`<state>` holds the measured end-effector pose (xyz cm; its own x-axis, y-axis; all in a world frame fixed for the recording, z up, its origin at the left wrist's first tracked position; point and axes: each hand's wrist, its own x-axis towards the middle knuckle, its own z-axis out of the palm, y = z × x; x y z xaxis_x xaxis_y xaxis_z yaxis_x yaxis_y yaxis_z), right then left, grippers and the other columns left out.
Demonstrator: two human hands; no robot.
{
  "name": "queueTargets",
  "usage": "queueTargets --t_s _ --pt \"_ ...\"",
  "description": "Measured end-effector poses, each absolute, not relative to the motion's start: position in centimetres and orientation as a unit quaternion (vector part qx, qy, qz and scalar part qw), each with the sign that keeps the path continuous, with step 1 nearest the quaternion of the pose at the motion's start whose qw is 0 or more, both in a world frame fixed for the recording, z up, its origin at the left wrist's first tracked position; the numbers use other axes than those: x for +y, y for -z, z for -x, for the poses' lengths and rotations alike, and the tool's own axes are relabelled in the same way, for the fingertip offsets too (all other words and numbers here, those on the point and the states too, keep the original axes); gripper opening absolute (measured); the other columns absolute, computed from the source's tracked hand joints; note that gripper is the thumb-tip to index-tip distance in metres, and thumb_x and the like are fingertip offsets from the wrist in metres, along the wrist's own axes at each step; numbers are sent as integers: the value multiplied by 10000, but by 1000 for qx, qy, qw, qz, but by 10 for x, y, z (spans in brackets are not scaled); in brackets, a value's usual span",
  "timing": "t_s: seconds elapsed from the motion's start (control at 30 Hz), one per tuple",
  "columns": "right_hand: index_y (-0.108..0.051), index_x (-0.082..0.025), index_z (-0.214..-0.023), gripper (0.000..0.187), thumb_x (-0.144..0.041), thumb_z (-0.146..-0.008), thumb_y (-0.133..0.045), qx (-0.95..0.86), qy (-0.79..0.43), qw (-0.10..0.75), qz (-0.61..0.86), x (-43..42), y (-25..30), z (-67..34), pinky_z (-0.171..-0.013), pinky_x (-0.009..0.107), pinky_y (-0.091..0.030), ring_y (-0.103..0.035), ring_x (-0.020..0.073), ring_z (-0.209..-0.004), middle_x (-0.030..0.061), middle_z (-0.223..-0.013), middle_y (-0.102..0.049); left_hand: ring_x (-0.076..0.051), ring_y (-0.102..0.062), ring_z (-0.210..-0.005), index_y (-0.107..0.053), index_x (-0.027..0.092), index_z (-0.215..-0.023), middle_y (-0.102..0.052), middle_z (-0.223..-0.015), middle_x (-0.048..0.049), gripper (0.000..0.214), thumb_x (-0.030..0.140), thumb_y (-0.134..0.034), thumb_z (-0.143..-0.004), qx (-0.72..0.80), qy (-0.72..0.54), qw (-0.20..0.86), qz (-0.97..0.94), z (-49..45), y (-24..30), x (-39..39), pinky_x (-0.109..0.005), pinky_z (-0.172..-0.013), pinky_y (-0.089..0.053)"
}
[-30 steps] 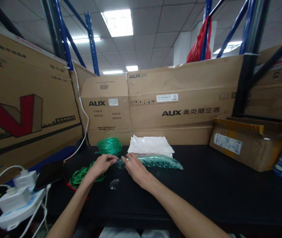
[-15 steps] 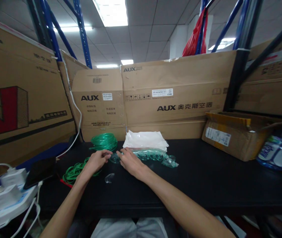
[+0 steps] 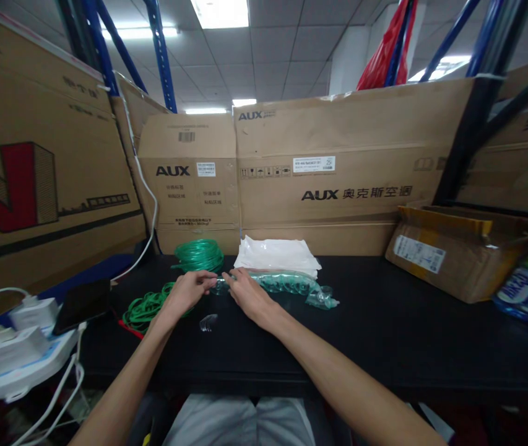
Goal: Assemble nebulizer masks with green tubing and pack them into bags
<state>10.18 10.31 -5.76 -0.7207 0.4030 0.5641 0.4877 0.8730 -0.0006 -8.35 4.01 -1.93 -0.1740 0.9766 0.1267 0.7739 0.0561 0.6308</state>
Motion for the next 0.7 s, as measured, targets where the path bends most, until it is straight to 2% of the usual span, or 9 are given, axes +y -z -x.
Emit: queueTargets --t_s 0.27,0.4,0.5,0.63,0.7 --pt "-604 -183 -1306 349 -322 -988 -644 -923 55 291 248 108 55 -106 -944 490 -563 -646 268 -1135 109 -1330 -620 -198 -712 -907 -675 161 -1153 -725 -1048 -59 272 378 -620 -998 731 -317 144 -587 96 9 29 -410 -862 -579" --pt "-601 -185 -1316 357 -312 -986 -648 -926 55 284 241 101 52 -105 -960 502 -556 -638 276 -1159 111 -1348 -613 -210 -722 -855 -710 180 -1159 -750 -835 -22 267 356 -592 -996 723 -336 119 -592 96 -5 19 -384 -866 -537" --pt "-584 -187 -1351 391 -278 -978 -656 -926 59 287 239 92 45 -109 -1010 533 -529 -597 303 -1245 125 -1398 -588 -247 -730 -843 -744 217 -1164 -738 -684 -9 295 334 -567 -959 725 -355 91 -583 98 -18 8 -328 -791 -489" --pt "-582 -185 -1390 407 -215 -985 -613 -914 74 302 258 75 29 -149 -1113 493 -479 -523 299 -1344 174 -1420 -578 -253 -718 -781 -749 227 -1162 -743 -685 -11 355 389 -541 -924 714 -388 64 -580 102 -32 -10 -306 -717 -451" --pt "-586 -208 -1399 401 -237 -999 -578 -903 83 310 284 67 26 -186 -1138 499 -456 -514 302 -1355 161 -1416 -584 -246 -708 -752 -751 229 -1157 -735 -675 -5 374 414 -538 -911 702 -403 60 -584 103 -35 -16 -298 -710 -449"
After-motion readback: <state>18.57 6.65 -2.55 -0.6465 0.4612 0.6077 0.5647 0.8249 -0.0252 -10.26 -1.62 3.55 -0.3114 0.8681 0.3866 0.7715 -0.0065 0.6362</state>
